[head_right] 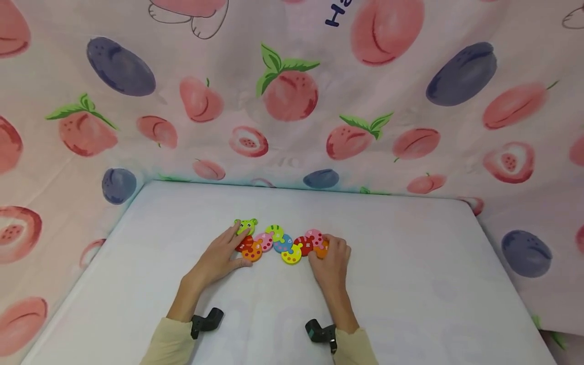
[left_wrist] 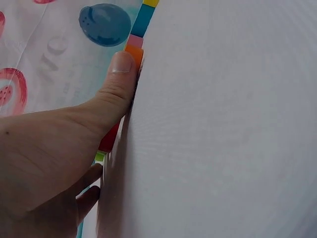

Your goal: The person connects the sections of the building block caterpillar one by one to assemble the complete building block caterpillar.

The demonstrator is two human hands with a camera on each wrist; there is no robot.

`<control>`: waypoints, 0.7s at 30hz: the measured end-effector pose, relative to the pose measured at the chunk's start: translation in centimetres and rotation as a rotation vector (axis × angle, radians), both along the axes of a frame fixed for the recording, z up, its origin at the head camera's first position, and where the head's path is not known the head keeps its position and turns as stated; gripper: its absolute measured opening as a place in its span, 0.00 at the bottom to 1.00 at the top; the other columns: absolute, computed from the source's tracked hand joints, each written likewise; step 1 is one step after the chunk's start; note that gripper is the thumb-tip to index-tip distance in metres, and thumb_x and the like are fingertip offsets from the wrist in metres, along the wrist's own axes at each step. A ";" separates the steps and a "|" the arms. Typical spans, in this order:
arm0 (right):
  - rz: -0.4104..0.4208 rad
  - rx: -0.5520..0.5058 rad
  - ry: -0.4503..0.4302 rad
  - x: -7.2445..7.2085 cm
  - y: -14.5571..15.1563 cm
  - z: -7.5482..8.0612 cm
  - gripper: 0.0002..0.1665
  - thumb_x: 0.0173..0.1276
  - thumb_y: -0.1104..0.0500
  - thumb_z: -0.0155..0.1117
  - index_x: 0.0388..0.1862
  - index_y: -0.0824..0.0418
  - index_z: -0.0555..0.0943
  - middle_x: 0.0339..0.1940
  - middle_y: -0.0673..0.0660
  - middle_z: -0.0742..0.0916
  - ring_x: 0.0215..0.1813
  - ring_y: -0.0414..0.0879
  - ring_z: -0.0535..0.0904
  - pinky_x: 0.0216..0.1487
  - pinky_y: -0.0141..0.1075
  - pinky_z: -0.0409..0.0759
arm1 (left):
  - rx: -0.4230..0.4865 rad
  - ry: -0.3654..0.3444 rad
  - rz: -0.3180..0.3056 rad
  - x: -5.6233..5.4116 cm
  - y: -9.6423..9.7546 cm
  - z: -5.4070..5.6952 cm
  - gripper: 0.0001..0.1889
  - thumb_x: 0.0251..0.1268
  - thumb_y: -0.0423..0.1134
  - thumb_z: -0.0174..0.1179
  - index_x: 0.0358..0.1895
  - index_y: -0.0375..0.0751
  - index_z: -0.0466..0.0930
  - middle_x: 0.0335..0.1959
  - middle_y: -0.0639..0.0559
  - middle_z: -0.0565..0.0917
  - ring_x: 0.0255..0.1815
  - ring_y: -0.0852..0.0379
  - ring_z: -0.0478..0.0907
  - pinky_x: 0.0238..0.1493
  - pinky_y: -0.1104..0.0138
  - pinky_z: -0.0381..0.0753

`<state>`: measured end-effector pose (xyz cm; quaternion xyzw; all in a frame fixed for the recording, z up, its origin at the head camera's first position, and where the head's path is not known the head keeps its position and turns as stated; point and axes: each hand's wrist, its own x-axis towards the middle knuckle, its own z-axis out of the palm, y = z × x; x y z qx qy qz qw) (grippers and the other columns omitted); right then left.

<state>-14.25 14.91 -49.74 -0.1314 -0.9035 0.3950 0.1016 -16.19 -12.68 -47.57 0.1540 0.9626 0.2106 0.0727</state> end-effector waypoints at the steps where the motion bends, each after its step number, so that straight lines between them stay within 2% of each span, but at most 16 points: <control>1: 0.001 -0.001 -0.001 0.0 0.0 0.0 0.31 0.57 0.60 0.67 0.60 0.63 0.71 0.57 0.64 0.73 0.60 0.56 0.64 0.55 0.51 0.78 | -0.002 -0.006 0.000 0.1 0.0 0.1 0.46 0.54 0.60 0.66 0.76 0.54 0.57 0.80 0.46 0.49 0.79 0.41 0.49 0.77 0.46 0.54; 21: 0.016 -0.003 -0.009 0.1 0.0 0.0 0.30 0.58 0.60 0.65 0.61 0.64 0.71 0.58 0.64 0.72 0.60 0.56 0.64 0.55 0.51 0.77 | 0.028 -0.001 0.002 0.3 0.0 0.2 0.45 0.54 0.59 0.66 0.75 0.54 0.58 0.80 0.46 0.50 0.79 0.41 0.50 0.76 0.44 0.55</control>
